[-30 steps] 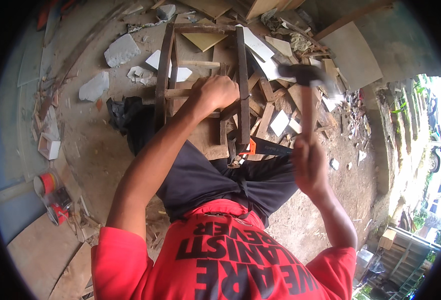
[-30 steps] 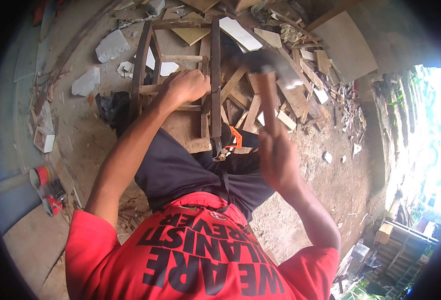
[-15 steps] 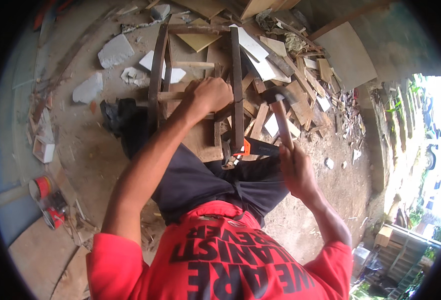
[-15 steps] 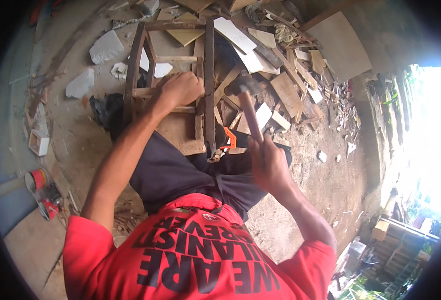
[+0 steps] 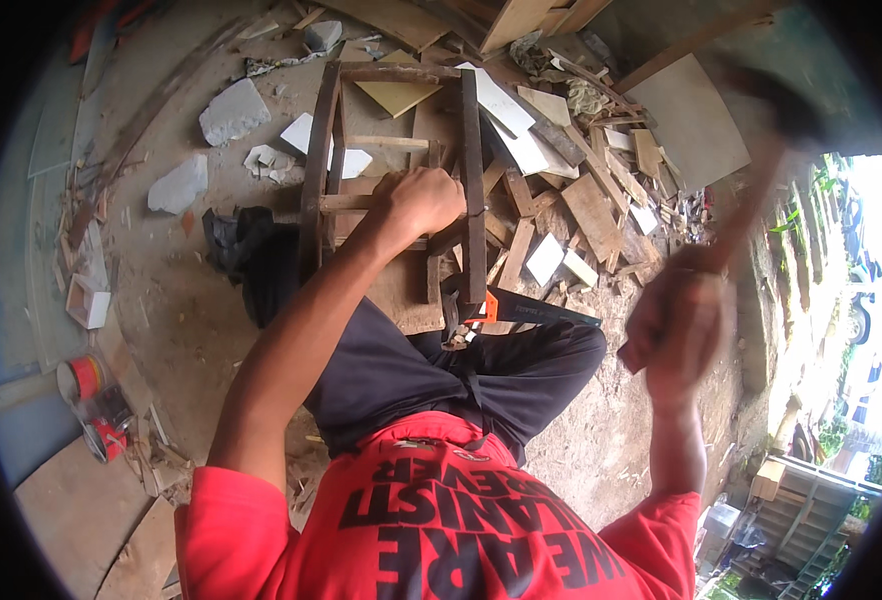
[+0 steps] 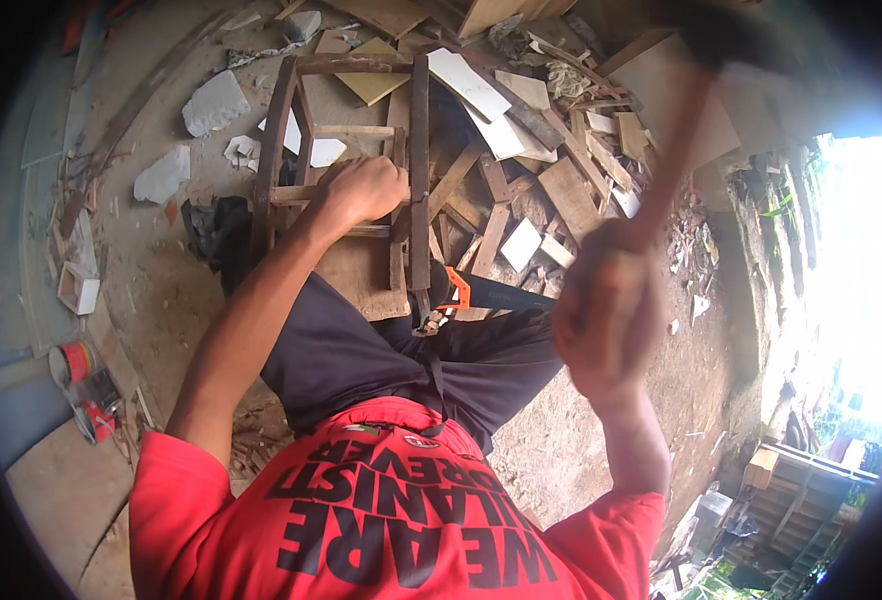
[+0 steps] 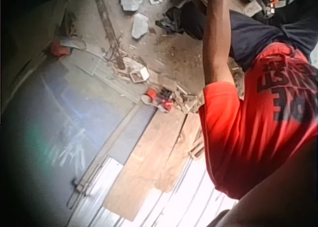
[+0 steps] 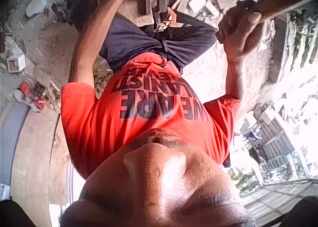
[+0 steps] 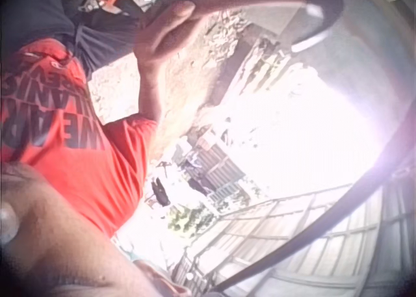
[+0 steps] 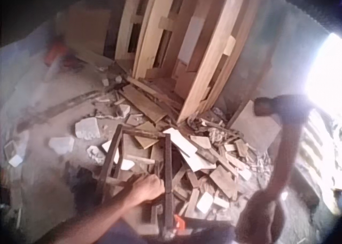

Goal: The person sits on the floor and uses a hammer to strike and separate parts of a wooden frame. They repeatedly tap joints, pull apart sections, and reposition the frame to access different areas.

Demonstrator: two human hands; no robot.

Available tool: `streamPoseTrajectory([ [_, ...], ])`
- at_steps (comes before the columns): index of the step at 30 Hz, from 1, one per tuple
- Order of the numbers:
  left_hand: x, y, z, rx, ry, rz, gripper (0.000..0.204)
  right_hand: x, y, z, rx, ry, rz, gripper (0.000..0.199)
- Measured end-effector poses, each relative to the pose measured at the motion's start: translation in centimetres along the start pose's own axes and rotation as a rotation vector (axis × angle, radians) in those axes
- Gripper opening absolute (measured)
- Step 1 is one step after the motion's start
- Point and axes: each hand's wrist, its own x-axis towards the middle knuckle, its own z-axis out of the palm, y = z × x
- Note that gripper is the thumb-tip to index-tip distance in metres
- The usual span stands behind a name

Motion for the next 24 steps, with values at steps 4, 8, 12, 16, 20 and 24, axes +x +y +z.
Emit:
streamPoseTrajectory([
  [4,0.0,0.5,0.3,0.017,0.06,0.121,0.025,-1.1,3.7,-0.5,0.051,-0.113,-0.025,0.054],
  [8,-0.7,0.5,0.6,-0.011,0.128,0.128,0.024,-3.0,7.5,1.2,-0.673,-0.211,0.333,0.029],
  [12,0.0,-0.3,1.2,0.047,0.115,0.13,0.025,-2.6,6.0,0.9,-0.388,-0.05,0.192,0.039],
  [16,0.6,-0.1,1.8,0.004,0.083,0.149,0.026,-1.9,7.6,2.1,-0.314,-0.101,0.192,0.043],
  [20,0.4,0.0,1.6,-0.026,0.1,0.072,0.027,-1.1,2.9,1.1,-0.352,-0.194,0.332,0.049],
  [24,0.4,-0.2,1.1,0.008,0.022,0.045,0.026,0.3,-3.1,0.2,0.196,0.007,-0.12,0.068],
])
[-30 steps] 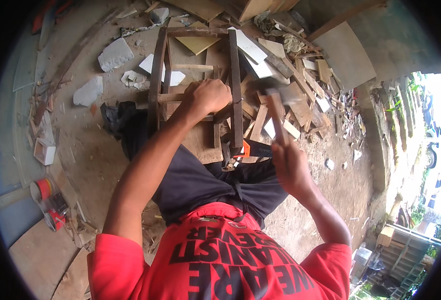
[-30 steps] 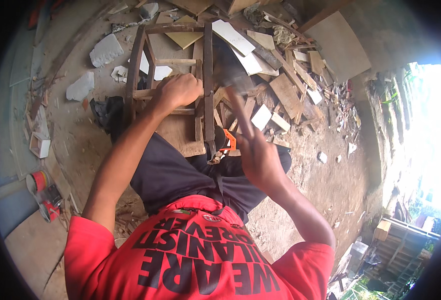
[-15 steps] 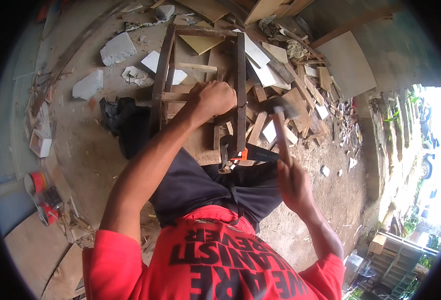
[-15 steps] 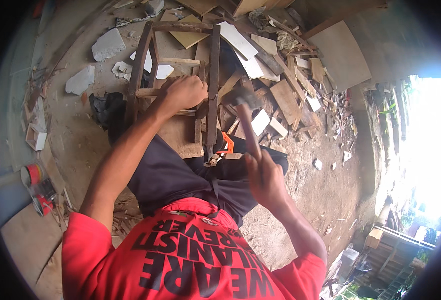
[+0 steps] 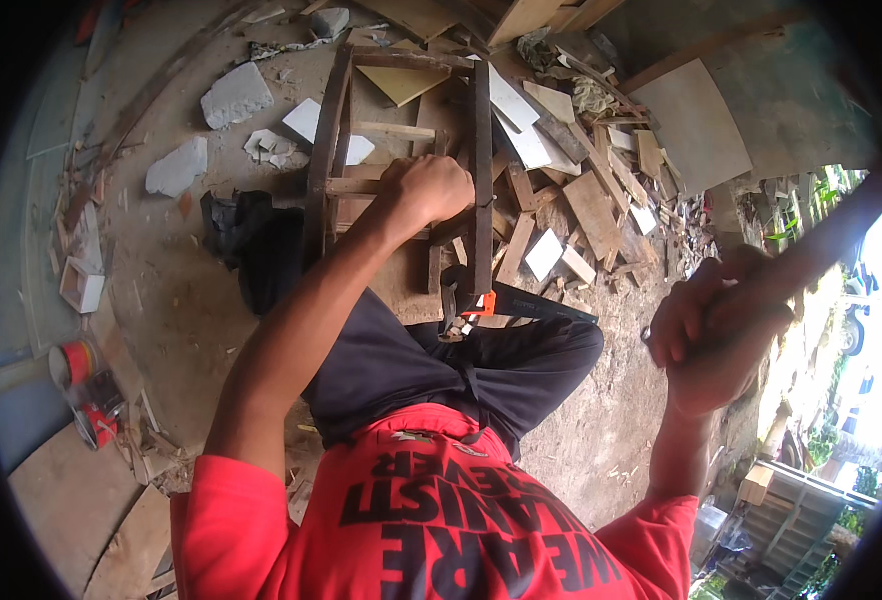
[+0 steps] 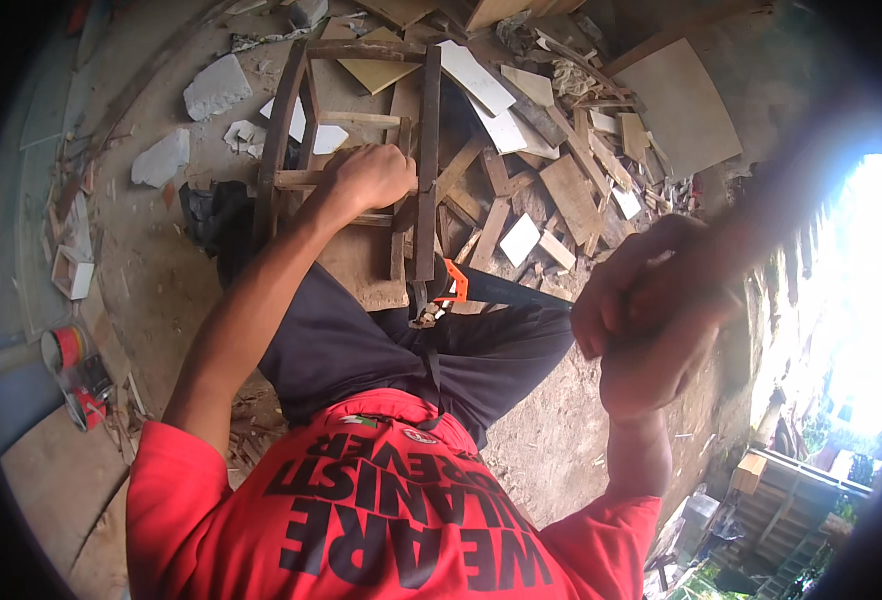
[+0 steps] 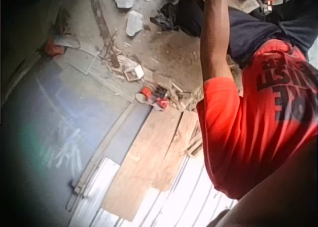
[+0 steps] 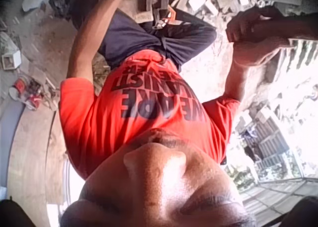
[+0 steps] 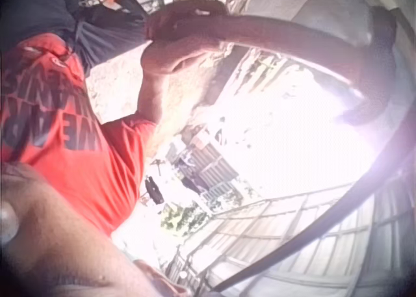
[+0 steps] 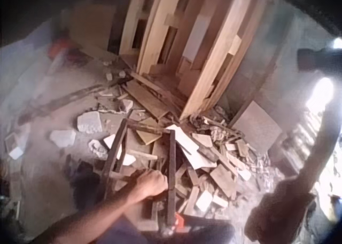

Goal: The person sits on the floor and uses a hammer to strike and separate parts of a wooden frame. They repeatedly tap joints, pull apart sections, and reposition the frame to access different areas.

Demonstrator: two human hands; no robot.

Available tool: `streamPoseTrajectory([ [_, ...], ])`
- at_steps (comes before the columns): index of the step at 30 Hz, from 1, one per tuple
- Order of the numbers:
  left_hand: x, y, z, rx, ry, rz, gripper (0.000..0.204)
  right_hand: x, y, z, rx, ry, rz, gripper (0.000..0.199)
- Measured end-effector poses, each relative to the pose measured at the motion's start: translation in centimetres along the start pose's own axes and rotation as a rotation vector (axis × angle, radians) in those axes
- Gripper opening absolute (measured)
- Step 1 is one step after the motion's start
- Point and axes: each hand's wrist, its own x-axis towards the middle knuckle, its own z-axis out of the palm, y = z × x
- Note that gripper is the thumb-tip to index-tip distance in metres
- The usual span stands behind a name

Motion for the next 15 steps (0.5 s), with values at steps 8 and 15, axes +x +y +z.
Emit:
streamPoseTrajectory([
  [8,-1.8,1.3,-2.9,0.129,0.03,0.19,0.014,-5.2,6.1,1.5,-0.798,-0.497,0.452,0.05],
  [15,-1.0,2.1,-2.8,-0.088,-0.036,-0.087,0.032,-2.7,7.2,-0.8,-0.205,-0.232,0.637,0.056],
])
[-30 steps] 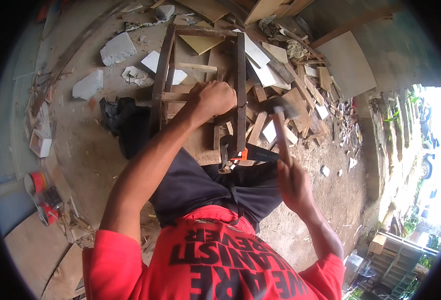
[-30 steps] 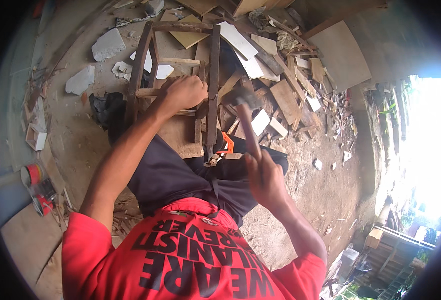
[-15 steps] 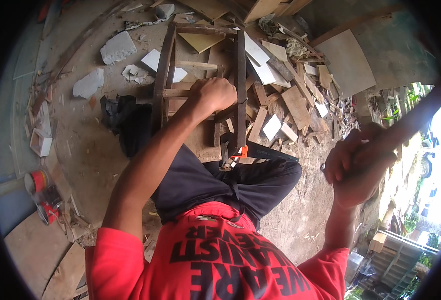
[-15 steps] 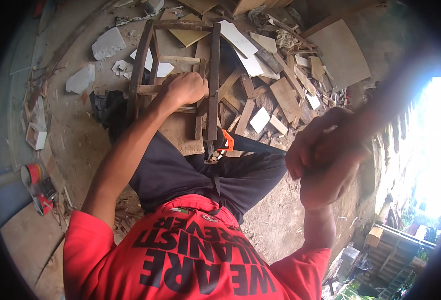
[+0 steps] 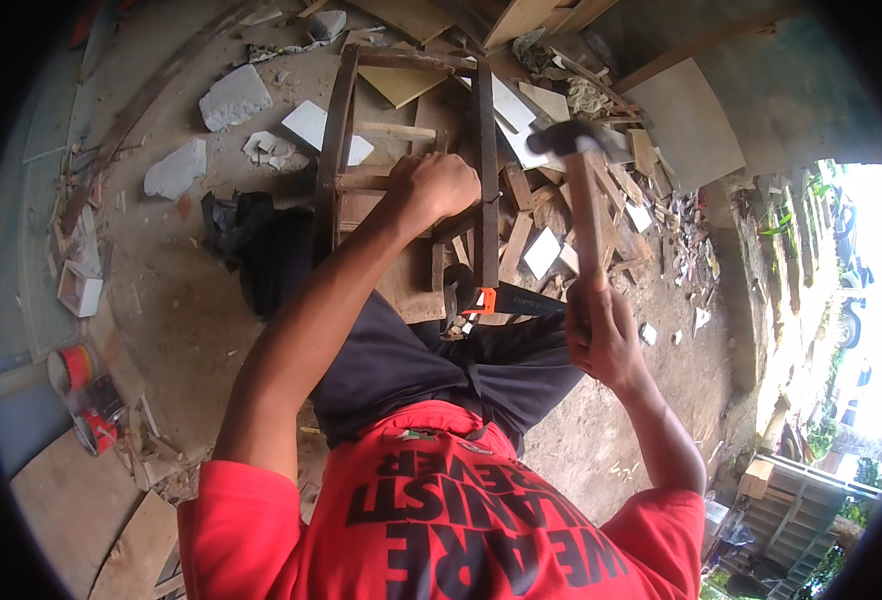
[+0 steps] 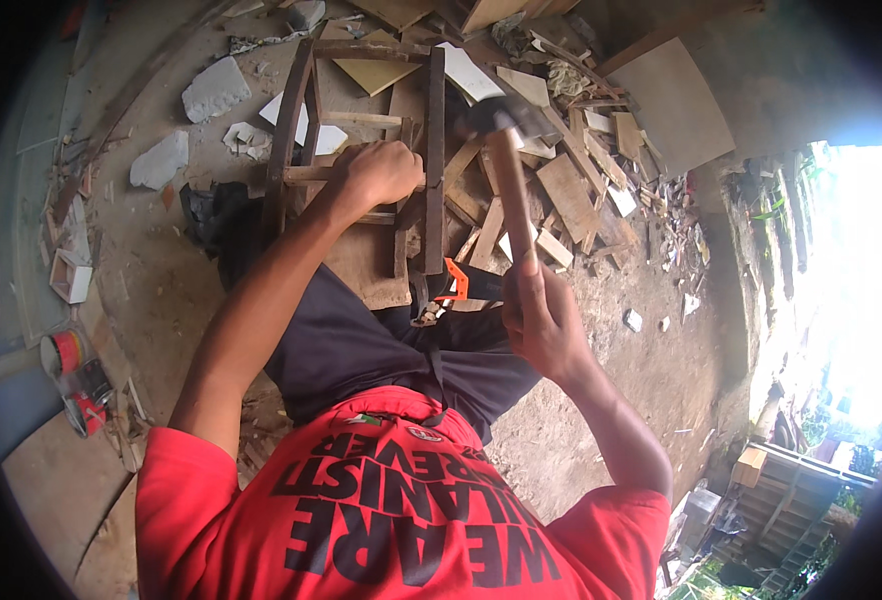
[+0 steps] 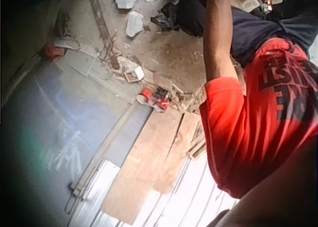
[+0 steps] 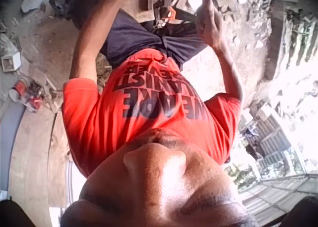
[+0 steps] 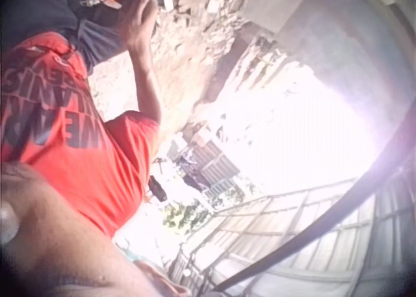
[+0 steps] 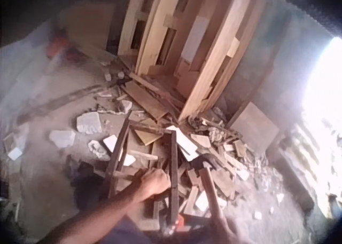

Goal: The person sits on the floor and uses a hammer to strike and separate parts of a wooden frame. They repeatedly tap joints, pull apart sections, and reposition the frame to access different areas.

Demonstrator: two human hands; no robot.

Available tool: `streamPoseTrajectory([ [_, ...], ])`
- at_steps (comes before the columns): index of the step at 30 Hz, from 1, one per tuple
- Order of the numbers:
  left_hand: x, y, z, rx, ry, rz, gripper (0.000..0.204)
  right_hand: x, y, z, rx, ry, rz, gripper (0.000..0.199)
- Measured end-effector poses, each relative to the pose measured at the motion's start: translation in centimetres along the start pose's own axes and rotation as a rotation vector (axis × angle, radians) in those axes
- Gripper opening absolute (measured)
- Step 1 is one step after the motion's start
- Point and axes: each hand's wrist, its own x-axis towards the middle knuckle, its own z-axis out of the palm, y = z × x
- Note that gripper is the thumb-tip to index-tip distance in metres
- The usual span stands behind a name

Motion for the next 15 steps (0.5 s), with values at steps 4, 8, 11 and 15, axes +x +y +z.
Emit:
streamPoseTrajectory([
  [4,0.5,-0.6,0.5,0.063,-0.006,0.106,0.03,-0.4,-2.2,-0.6,-0.35,0.088,-0.268,0.059],
  [8,1.6,-1.9,2.3,0.22,-0.003,0.147,0.026,-1.8,-6.5,-1.4,0.121,0.109,-0.505,0.067],
  [11,2.2,-1.9,2.8,0.216,0.018,0.204,0.024,-0.1,-1.8,-1.1,0.159,0.158,-0.443,0.067],
  [15,0.0,-0.1,0.3,0.184,0.007,0.23,0.021,-0.5,2.2,-1.9,-0.032,0.089,0.122,0.061],
])
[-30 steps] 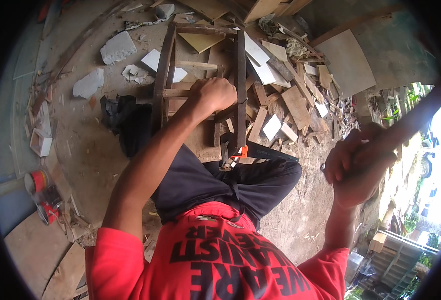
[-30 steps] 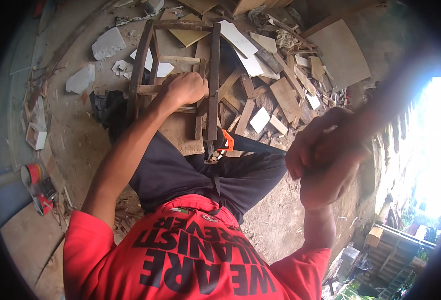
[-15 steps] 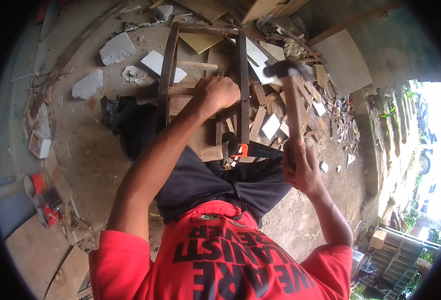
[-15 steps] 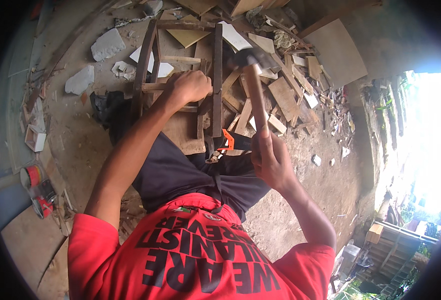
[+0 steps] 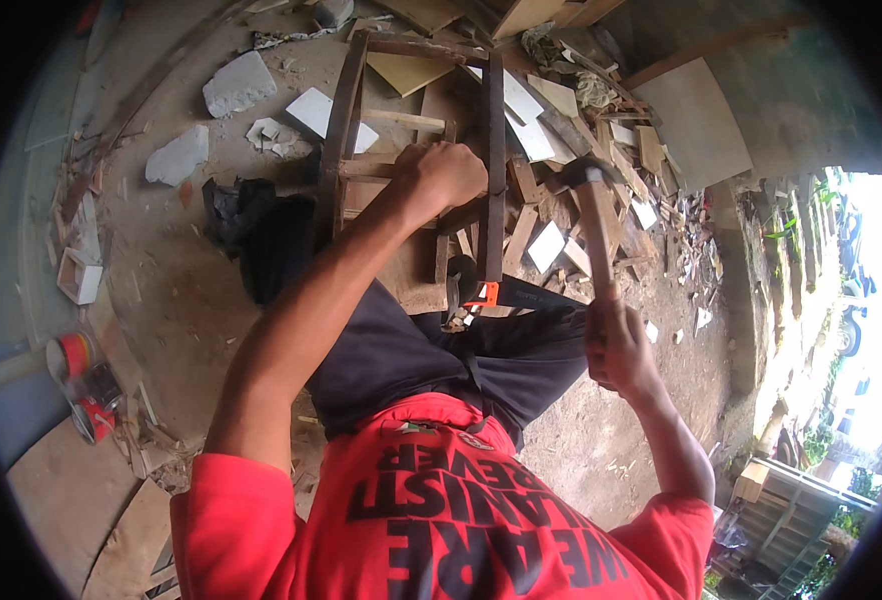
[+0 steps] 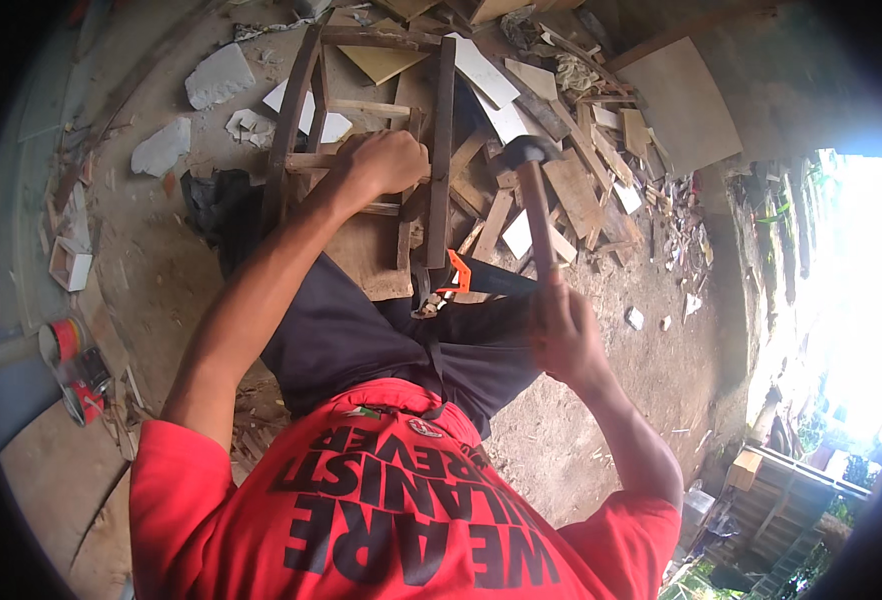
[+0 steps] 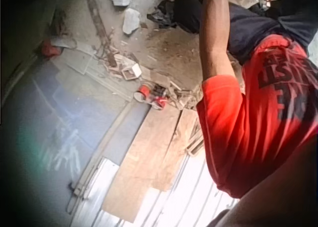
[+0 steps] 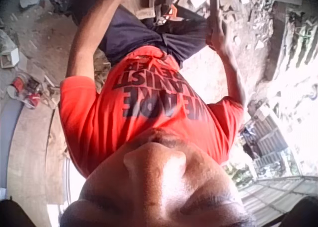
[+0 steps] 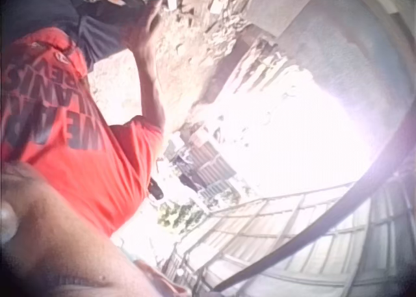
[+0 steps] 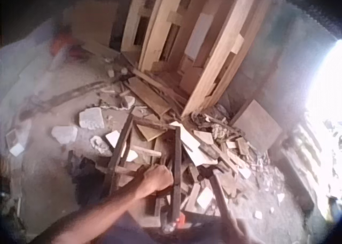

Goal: The person sits on the floor and uses a hammer to strike and separate parts of a wooden frame. They repeatedly tap joints, pull apart sections, and reposition the frame to access different areas.

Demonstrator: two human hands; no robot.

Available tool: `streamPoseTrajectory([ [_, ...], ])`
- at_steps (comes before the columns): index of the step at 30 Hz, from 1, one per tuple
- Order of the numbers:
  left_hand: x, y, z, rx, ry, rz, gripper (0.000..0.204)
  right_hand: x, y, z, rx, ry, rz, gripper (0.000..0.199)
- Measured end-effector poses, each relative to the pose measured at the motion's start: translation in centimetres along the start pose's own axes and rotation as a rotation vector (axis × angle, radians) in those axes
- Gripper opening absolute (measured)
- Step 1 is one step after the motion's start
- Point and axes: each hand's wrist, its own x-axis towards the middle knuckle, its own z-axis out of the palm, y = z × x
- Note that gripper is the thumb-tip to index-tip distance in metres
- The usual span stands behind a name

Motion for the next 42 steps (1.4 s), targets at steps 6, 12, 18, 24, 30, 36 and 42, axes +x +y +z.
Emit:
streamPoseTrajectory([
  [6,1.6,-1.8,3.1,0.015,0.044,-0.061,0.02,-1.6,-2.4,0.6,0.006,0.037,-0.348,0.063],
  [12,0.9,-2.3,2.2,-0.006,0.039,0.023,0.023,-0.1,-1.4,1.1,-0.094,-0.058,-0.101,0.053],
  [18,0.0,-0.9,-2.9,-0.483,-0.236,-0.234,0.028,2.2,-2.3,2.4,-0.054,0.255,-0.459,0.034],
  [24,0.1,-3.8,-2.4,-0.531,-0.433,-0.053,0.049,10.4,1.1,8.0,-0.066,0.441,-0.489,0.044],
  [30,0.2,-3.1,-2.7,-0.493,-0.311,0.018,0.046,12.6,0.4,10.0,0.058,0.294,-0.284,0.045],
  [36,0.3,-2.8,-4.5,-0.508,-0.611,-0.127,0.041,12.7,0.4,10.8,0.306,0.175,-0.207,0.045],
  [42,1.7,-4.7,-3.9,-0.635,-0.74,0.082,0.033,13.0,0.4,9.8,0.477,0.068,0.001,0.052],
])
